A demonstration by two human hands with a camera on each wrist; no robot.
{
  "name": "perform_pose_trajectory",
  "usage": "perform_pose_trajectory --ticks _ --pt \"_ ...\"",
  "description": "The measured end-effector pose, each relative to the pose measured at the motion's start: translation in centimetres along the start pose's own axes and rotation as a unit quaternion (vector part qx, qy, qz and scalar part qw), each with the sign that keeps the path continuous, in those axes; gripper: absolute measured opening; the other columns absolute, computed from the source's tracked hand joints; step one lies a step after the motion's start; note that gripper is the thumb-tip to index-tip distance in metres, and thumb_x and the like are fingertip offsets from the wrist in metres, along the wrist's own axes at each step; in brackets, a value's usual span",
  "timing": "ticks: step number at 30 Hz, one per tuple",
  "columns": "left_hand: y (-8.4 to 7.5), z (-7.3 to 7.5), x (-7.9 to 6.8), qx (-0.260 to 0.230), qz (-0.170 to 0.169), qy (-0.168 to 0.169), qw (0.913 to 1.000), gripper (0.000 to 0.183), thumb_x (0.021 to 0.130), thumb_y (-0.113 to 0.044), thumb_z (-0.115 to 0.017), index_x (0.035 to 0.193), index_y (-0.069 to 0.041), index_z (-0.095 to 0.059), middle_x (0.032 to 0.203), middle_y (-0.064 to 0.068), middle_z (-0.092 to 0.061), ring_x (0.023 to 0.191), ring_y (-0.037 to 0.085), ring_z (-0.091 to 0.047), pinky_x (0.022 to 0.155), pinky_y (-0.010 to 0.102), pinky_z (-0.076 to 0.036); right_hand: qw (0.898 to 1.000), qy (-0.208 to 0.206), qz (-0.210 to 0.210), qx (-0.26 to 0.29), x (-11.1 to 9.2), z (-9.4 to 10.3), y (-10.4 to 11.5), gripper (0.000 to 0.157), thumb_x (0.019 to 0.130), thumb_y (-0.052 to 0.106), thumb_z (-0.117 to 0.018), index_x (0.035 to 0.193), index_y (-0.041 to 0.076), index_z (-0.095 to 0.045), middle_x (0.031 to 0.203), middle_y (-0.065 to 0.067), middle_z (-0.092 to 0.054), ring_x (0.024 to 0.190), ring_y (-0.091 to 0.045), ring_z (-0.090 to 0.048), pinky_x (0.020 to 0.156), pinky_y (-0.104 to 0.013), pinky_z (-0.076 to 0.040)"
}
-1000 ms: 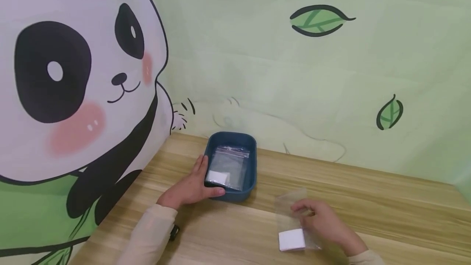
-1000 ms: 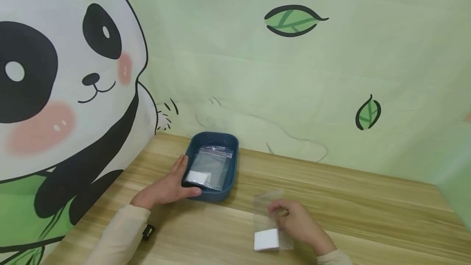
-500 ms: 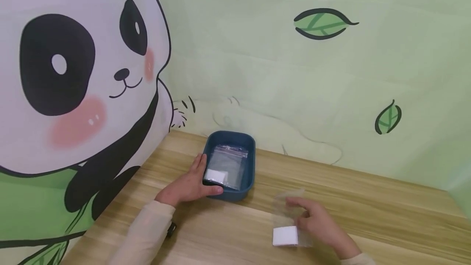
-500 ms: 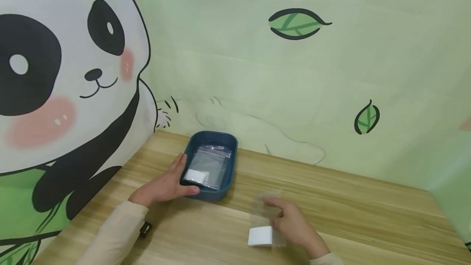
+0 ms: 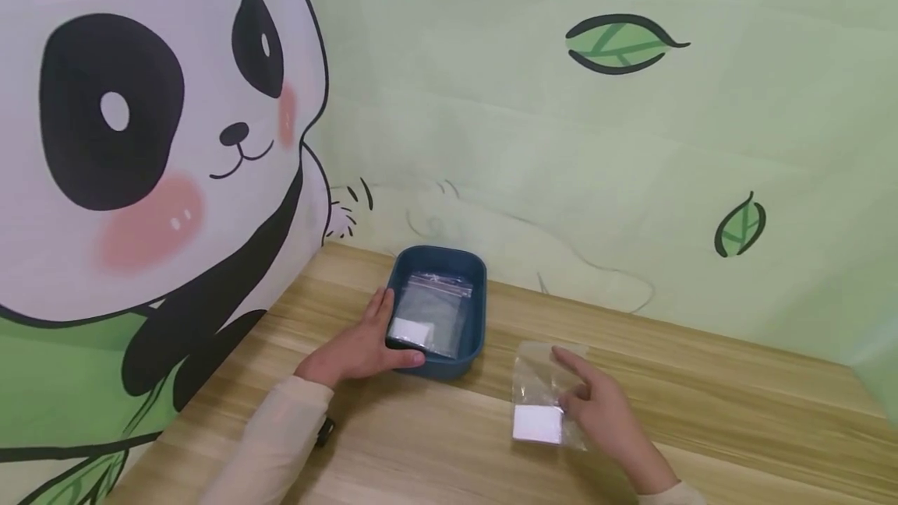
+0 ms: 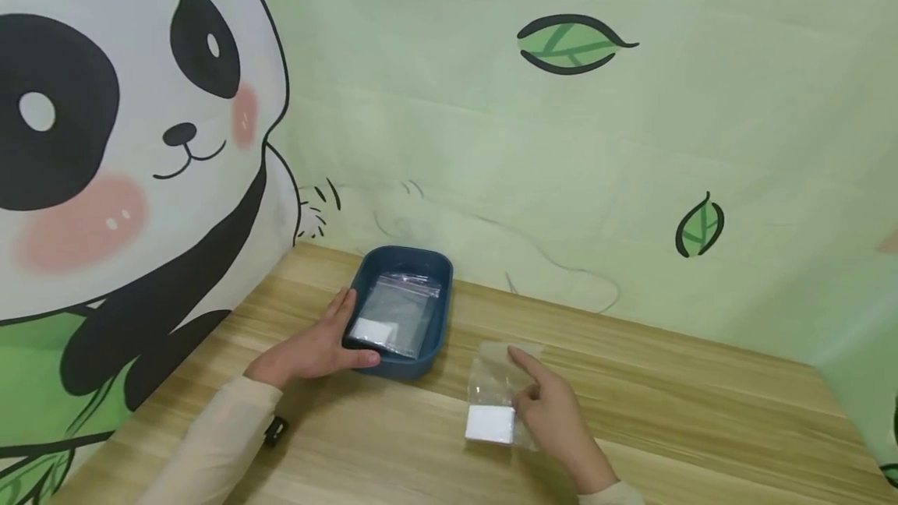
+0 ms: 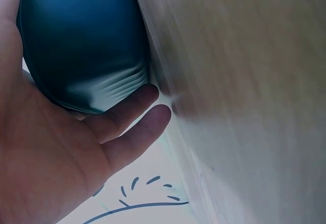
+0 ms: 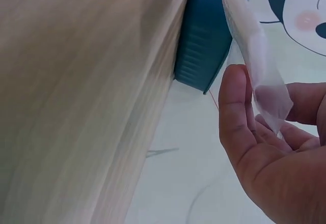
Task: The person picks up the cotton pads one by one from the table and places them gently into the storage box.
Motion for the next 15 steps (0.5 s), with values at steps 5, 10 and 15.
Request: perform_pose_trajectory --ticks 5,10,15 --pt "0.1 0.0 0.0 0.002 -0.003 0.000 1.0000 0.128 0.081 -0.068 -0.073 0.160 0.001 0.001 0.166 0.023 0.005 0.136 0.048 -0.041 0.109 0.053 -0.037 0.999 0.010 0.009 0.043 0.0 0.2 0.4 0.067 0.086 -0.015 -0.061 0.149 0.000 -0.046 0.152 -0.023 -0.044 0.068 -0.016 -0.064 0.059 -0.027 -0.054" --pt "0.1 -0.1 0.2 0.003 -0.004 0.000 1.0000 0.129 0.081 -0.069 -0.073 0.160 0.001 0.001 0.166 0.023 0.004 0.135 0.047 -0.043 0.109 0.053 -0.038 0.998 0.007 0.004 0.063 0.4 0.3 1.0 0.068 0.088 -0.013 -0.060 0.151 0.005 -0.045 0.154 -0.018 -0.043 0.056 -0.011 -0.055 0.053 -0.025 -0.049" --pt "0.0 -0.1 0.1 -0.001 0.002 0.001 1.0000 0.130 0.079 -0.070 -0.073 0.161 -0.001 0.001 0.167 0.023 0.004 0.134 0.046 -0.045 0.108 0.053 -0.039 0.998 0.007 0.020 0.064 1.4 0.1 2.4 0.067 0.090 -0.010 -0.059 0.153 0.006 -0.043 0.157 -0.014 -0.041 0.054 -0.010 -0.051 0.055 -0.025 -0.049"
Point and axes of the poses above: each hand's wrist, its own x-axis towards the middle knuckle, its own z-axis out of the back of the hand, y = z × x, the point moved 5 cm from there along x, towards the middle knuckle
